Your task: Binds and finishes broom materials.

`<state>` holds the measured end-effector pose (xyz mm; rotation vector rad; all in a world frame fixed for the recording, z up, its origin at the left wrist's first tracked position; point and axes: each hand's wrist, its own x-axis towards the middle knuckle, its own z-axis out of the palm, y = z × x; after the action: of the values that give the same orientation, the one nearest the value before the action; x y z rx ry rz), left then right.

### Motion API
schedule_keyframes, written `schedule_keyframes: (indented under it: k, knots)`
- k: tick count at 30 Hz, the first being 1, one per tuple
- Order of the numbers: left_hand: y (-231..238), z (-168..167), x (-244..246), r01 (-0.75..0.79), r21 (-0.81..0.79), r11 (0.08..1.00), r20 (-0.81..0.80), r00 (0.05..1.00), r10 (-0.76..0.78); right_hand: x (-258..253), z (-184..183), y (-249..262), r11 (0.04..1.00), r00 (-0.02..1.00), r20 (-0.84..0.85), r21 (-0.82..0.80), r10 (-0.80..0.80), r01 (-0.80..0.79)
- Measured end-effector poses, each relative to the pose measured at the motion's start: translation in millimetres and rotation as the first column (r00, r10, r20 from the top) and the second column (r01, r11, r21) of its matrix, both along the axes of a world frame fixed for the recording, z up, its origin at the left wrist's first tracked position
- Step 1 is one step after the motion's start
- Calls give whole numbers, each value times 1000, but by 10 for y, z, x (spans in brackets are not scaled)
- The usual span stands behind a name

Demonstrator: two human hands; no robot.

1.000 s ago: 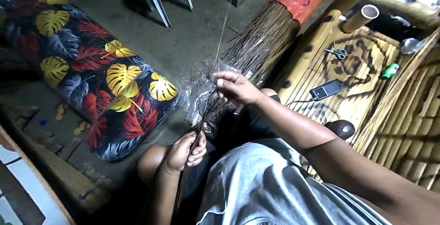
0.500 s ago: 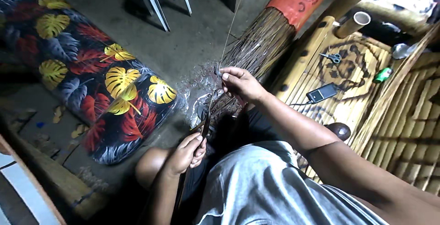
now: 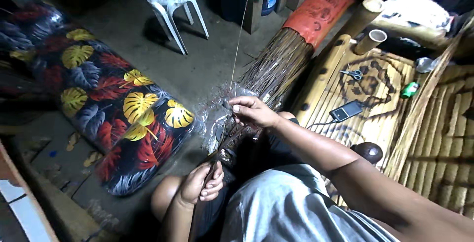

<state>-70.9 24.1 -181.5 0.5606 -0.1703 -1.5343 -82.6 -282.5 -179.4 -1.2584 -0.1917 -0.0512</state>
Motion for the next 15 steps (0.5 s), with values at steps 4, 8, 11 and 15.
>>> schedule_keyframes:
  k: [4, 8, 11, 15]
  knots:
    - [-5, -4, 0, 5, -8, 1000, -4, 1000, -5, 138, 125, -183, 1000, 1000, 24, 18, -21, 20]
    - [1, -18, -6, 9, -17, 1000, -6, 1000, -9, 282, 299, -380, 996, 996, 37, 1, -87, 87]
    - [12, -23, -12, 3, -18, 1000, -3, 1000, -3, 406, 415, -550, 993, 991, 72, -5, -117, 118]
    - [17, -19, -30, 4, -7, 1000, 26, 1000, -4, 556, 582, -763, 986, 982, 90, -21, -165, 167]
